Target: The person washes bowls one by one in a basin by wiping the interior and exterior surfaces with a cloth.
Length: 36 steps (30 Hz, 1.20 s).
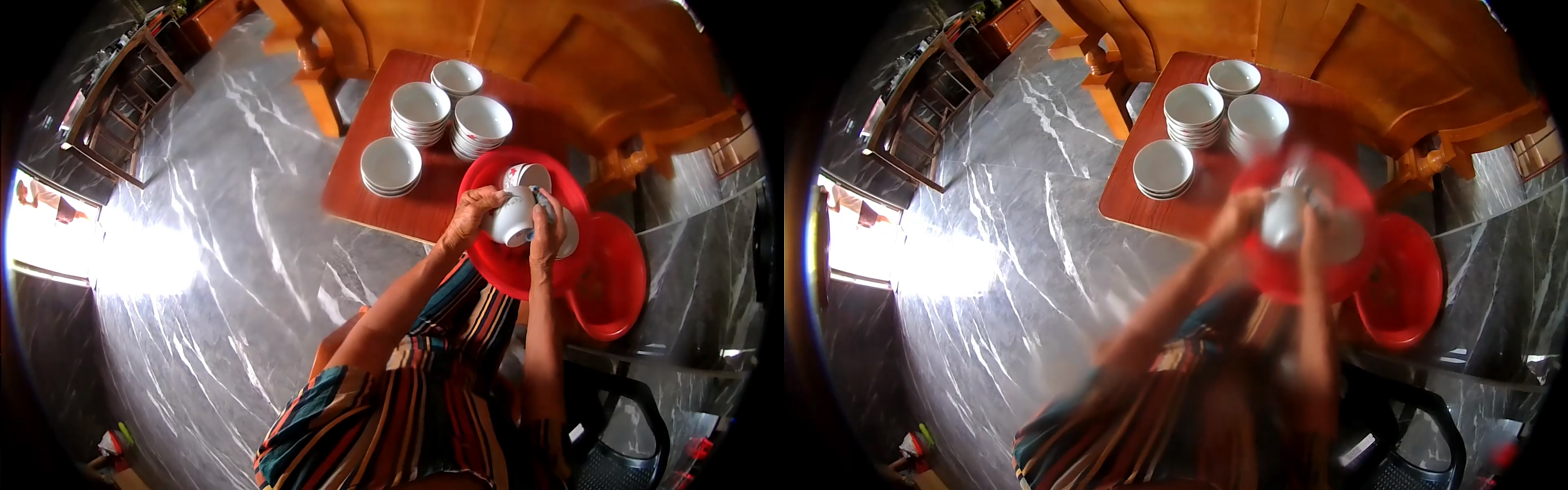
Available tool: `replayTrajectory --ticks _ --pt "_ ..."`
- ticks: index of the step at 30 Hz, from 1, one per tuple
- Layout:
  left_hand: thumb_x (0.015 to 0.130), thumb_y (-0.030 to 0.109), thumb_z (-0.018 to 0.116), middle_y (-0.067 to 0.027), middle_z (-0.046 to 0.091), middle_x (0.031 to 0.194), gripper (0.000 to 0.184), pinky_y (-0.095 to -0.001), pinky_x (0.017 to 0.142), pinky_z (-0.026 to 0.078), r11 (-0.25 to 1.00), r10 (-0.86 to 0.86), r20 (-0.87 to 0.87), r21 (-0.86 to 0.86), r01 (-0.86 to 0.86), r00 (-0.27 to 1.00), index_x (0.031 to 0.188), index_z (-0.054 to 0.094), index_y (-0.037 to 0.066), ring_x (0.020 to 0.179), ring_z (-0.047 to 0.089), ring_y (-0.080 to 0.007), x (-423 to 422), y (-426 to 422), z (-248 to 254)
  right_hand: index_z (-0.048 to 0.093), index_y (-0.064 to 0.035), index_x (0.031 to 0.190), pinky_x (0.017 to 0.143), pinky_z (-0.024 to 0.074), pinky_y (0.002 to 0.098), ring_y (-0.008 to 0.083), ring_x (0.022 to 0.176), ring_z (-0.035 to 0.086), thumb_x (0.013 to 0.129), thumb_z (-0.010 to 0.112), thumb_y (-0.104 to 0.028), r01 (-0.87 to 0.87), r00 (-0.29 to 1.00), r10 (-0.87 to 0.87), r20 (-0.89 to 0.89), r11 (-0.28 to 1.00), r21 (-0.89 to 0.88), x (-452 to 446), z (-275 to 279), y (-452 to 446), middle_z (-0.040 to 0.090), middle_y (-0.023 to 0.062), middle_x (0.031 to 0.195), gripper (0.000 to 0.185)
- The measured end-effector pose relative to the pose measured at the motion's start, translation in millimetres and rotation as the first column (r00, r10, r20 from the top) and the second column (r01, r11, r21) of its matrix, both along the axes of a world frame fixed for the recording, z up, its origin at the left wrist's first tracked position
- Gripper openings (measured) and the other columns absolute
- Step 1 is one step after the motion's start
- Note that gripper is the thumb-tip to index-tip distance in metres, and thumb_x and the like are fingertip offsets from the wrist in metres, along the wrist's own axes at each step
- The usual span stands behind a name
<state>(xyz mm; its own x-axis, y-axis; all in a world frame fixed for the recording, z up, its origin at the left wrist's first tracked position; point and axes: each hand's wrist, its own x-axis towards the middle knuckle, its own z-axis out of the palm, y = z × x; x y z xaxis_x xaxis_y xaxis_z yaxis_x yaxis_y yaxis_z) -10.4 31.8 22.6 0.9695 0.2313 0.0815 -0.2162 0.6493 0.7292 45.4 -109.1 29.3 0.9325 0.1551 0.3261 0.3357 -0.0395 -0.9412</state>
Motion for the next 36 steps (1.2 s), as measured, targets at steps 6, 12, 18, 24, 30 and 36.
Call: replayTrajectory --ticks 6,12,18,24,30,36 --pt "0.097 0.042 0.034 0.0004 0.052 0.071 0.054 -0.0262 0.057 0.038 0.859 0.028 0.215 0.494 -0.133 0.976 0.095 0.062 -0.003 0.064 0.042 -0.0073 4 3 -13 0.055 0.0025 0.115 0.089 0.0429 0.0316 0.0208 0.101 0.055 0.085 0.052 -0.014 0.077 0.984 -0.036 0.177 0.971 -0.228 2 -6 -10 0.058 0.0131 0.112 0.033" --pt "0.090 0.031 0.057 0.0029 0.059 0.069 0.029 -0.0209 0.058 0.039 0.961 0.040 0.133 0.268 -0.075 0.990 0.079 0.066 0.005 0.060 0.048 -0.0054 6 -1 -16 0.055 0.0021 0.114 0.091 0.0420 0.0362 0.0281 0.104 0.055 0.085 0.053 -0.016 0.071 0.914 0.048 0.402 0.959 -0.276 -4 2 -1 0.058 0.0158 0.111 0.034" --pt "0.093 0.047 0.046 -0.0043 0.061 0.089 0.050 -0.0250 0.070 0.045 0.994 -0.075 -0.044 0.071 0.078 0.996 0.101 0.061 0.000 0.079 0.055 -0.0106 10 -4 -24 0.056 -0.0015 0.114 0.093 0.0388 0.0419 0.0341 0.107 0.052 0.083 0.056 -0.025 0.150 0.768 0.204 0.607 0.864 -0.481 -15 18 12 0.056 0.0182 0.116 0.039" --pt "0.092 0.043 0.049 -0.0015 0.060 0.083 0.044 -0.0247 0.068 0.044 0.995 -0.095 -0.036 0.034 0.096 0.995 0.096 0.062 0.001 0.075 0.054 -0.0092 7 -4 -6 0.056 -0.0013 0.113 0.090 0.0406 0.0426 0.0345 0.104 0.053 0.081 0.057 -0.023 0.183 0.753 0.210 0.624 0.844 -0.504 -7 19 16 0.057 0.0173 0.112 0.039" --pt "0.085 0.020 0.064 0.0006 0.062 0.067 0.019 -0.0216 0.059 0.042 0.994 -0.113 -0.033 -0.003 0.113 0.993 0.072 0.064 0.006 0.060 0.053 -0.0062 13 2 -13 0.058 0.0010 0.105 0.081 0.0457 0.0333 0.0238 0.089 0.059 0.085 0.051 -0.021 -0.088 0.974 0.153 0.168 0.937 -0.339 16 32 10 0.062 0.0147 0.097 0.030" --pt "0.082 0.015 0.066 -0.0012 0.064 0.071 0.013 -0.0215 0.062 0.045 0.969 -0.030 0.014 -0.247 0.032 0.999 0.071 0.063 0.007 0.062 0.056 -0.0073 7 -1 4 0.060 -0.0009 0.104 0.082 0.0436 0.0312 0.0209 0.094 0.057 0.086 0.048 -0.023 -0.096 0.995 0.098 0.021 0.991 -0.096 30 10 -2 0.062 0.0114 0.101 0.031"
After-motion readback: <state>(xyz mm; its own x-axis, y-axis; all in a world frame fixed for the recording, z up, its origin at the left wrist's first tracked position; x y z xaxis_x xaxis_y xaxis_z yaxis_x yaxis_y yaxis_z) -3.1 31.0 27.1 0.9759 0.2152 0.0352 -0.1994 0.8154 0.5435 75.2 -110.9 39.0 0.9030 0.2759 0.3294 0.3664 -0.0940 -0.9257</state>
